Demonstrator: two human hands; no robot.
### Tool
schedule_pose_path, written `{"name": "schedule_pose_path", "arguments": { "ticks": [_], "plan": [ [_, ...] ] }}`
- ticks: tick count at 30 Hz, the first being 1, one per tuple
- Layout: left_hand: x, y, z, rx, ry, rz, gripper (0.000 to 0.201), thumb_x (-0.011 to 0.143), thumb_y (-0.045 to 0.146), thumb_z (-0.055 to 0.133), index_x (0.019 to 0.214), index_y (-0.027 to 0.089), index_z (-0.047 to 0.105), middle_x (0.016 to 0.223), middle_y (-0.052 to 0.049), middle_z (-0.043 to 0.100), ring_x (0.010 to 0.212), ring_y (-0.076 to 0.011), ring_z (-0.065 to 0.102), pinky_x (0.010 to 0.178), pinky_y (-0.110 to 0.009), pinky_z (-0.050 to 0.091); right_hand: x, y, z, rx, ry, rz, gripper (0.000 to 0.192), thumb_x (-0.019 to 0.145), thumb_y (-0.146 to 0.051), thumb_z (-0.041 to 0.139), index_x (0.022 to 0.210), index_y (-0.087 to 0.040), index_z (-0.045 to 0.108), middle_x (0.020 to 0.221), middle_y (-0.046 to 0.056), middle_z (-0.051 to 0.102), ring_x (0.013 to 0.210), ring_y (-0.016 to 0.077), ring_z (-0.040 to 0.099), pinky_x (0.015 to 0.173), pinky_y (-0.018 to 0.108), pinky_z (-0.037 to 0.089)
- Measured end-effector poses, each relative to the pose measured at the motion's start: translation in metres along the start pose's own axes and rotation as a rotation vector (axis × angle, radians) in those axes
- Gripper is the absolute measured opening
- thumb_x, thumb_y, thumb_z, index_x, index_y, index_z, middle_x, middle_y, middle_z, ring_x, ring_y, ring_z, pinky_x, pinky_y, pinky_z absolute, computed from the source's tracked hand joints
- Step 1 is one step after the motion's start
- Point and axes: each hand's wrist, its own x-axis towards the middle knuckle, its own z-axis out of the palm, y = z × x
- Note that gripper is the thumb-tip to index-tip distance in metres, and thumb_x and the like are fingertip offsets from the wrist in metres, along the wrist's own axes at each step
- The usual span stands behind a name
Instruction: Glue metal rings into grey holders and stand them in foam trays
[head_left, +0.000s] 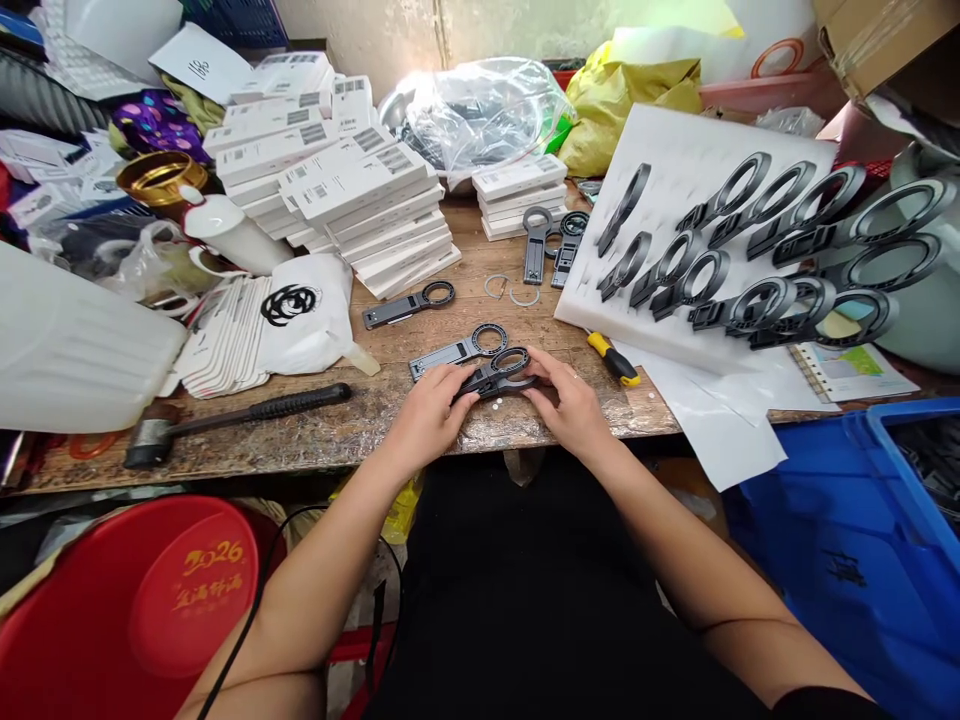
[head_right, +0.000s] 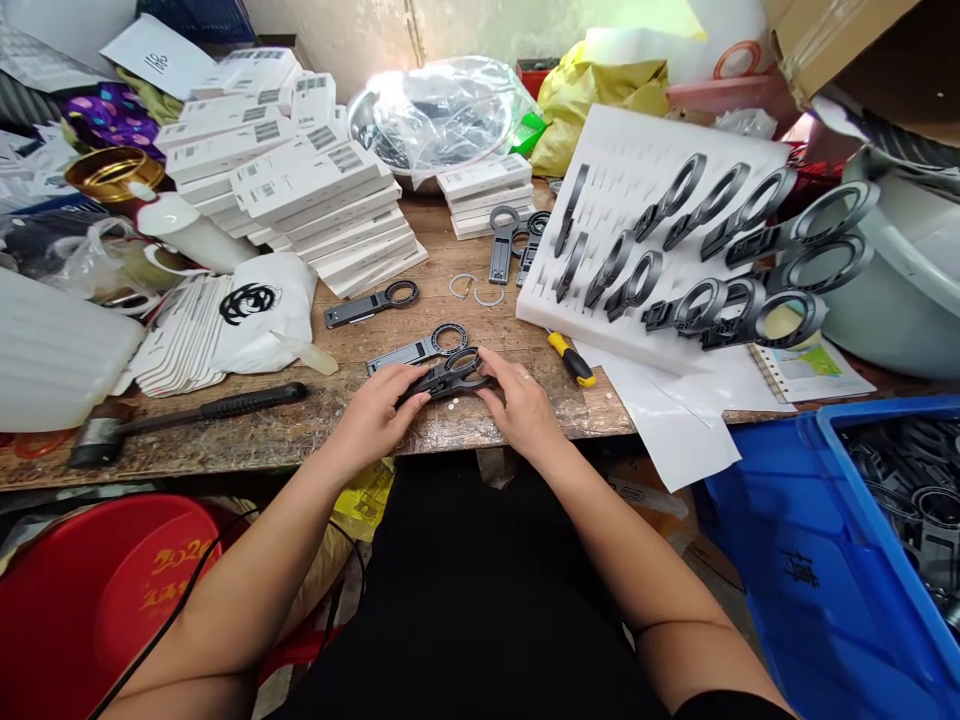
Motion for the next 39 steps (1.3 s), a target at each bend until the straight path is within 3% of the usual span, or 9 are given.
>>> {"name": "schedule_pose_path", "arguments": {
  "ticks": [4, 9, 14, 18, 22, 25, 28, 31, 39],
  "plan": [
    [-0.002, 0.003, 0.007, 0.161, 0.004, 0.057, 0.040, 0.110, 0.027, 0.044, 0.142, 0.010, 0.060, 0.130, -0.022, 0.068, 0.121, -0.0337, 0.064, 0.106, -0.053, 0.057, -0.003, 0.003, 0.001, 0.021, 0.050, 0.009, 0.047, 0.102, -0.024, 0.061, 0.148, -0.025, 0.057, 0.127, 0.010, 0.077, 0.120, 0.0258, 0.073, 0.110, 0.045, 0.058],
    [-0.005, 0.004, 0.012, 0.238, 0.035, 0.151, 0.045, 0.109, 0.022, 0.044, 0.152, 0.011, 0.052, 0.130, -0.023, 0.065, 0.120, -0.0338, 0.064, 0.106, -0.053, 0.057, -0.006, 0.006, 0.003, 0.053, 0.084, 0.000, 0.043, 0.101, -0.024, 0.061, 0.143, -0.024, 0.058, 0.133, 0.011, 0.075, 0.122, 0.0247, 0.073, 0.110, 0.043, 0.059],
    [-0.010, -0.001, 0.005, 0.252, -0.012, 0.280, 0.063, 0.104, 0.009, 0.038, 0.167, 0.013, 0.030, 0.128, -0.020, 0.065, 0.119, -0.0318, 0.064, 0.104, -0.050, 0.059, -0.006, 0.006, 0.003, 0.107, 0.086, 0.045, 0.047, 0.099, -0.022, 0.060, 0.145, -0.024, 0.054, 0.126, 0.010, 0.078, 0.118, 0.0234, 0.074, 0.109, 0.044, 0.059],
    [-0.021, 0.003, -0.005, 0.291, 0.039, 0.281, 0.077, 0.101, 0.005, 0.036, 0.173, 0.018, 0.012, 0.132, -0.020, 0.063, 0.119, -0.0308, 0.064, 0.104, -0.047, 0.058, -0.001, 0.006, -0.002, 0.155, 0.167, 0.134, 0.030, 0.096, -0.030, 0.066, 0.125, -0.024, 0.070, 0.115, 0.009, 0.079, 0.101, 0.0228, 0.074, 0.094, 0.040, 0.062],
    [-0.035, 0.021, 0.001, 0.377, -0.050, 0.248, 0.067, 0.105, 0.009, 0.038, 0.170, 0.019, 0.026, 0.121, -0.017, 0.066, 0.109, -0.0292, 0.064, 0.097, -0.044, 0.058, 0.025, 0.009, -0.011, 0.307, 0.060, 0.247, 0.028, 0.094, -0.041, 0.069, 0.110, -0.021, 0.081, 0.105, 0.008, 0.081, 0.089, 0.0214, 0.073, 0.083, 0.036, 0.060],
    [-0.034, 0.036, 0.016, 0.454, -0.190, 0.232, 0.057, 0.106, 0.011, 0.038, 0.162, 0.022, 0.042, 0.116, -0.013, 0.067, 0.108, -0.0269, 0.065, 0.099, -0.042, 0.056, 0.056, 0.012, -0.012, 0.390, -0.207, 0.309, 0.036, 0.093, -0.041, 0.069, 0.117, -0.017, 0.082, 0.087, 0.005, 0.080, 0.077, 0.0183, 0.071, 0.077, 0.033, 0.058],
    [-0.025, 0.045, 0.030, 0.502, -0.202, 0.196, 0.051, 0.111, 0.032, 0.046, 0.160, 0.018, 0.047, 0.114, -0.014, 0.067, 0.108, -0.0287, 0.065, 0.097, -0.041, 0.054, 0.084, 0.012, -0.008, 0.287, -0.430, 0.337, 0.027, 0.092, -0.032, 0.072, 0.107, -0.014, 0.085, 0.074, 0.003, 0.078, 0.068, 0.0159, 0.067, 0.073, 0.030, 0.055],
    [-0.017, 0.048, 0.038, 0.518, -0.166, 0.143, 0.064, 0.108, 0.051, 0.052, 0.159, 0.012, 0.048, 0.116, -0.017, 0.066, 0.108, -0.0321, 0.064, 0.094, -0.043, 0.053, 0.096, 0.008, -0.003, 0.107, -0.413, 0.309, 0.016, 0.089, -0.023, 0.075, 0.098, -0.017, 0.086, 0.084, 0.004, 0.082, 0.074, 0.0174, 0.070, 0.079, 0.031, 0.055],
    [-0.020, 0.035, 0.032, 0.409, -0.041, 0.079, 0.045, 0.108, 0.033, 0.052, 0.149, 0.017, 0.058, 0.122, -0.018, 0.066, 0.111, -0.0320, 0.061, 0.097, -0.046, 0.049, 0.096, 0.002, 0.002, -0.230, -0.322, 0.222, 0.017, 0.086, -0.017, 0.081, 0.102, -0.019, 0.083, 0.087, 0.004, 0.079, 0.077, 0.0178, 0.069, 0.077, 0.030, 0.051]
  ]
}}
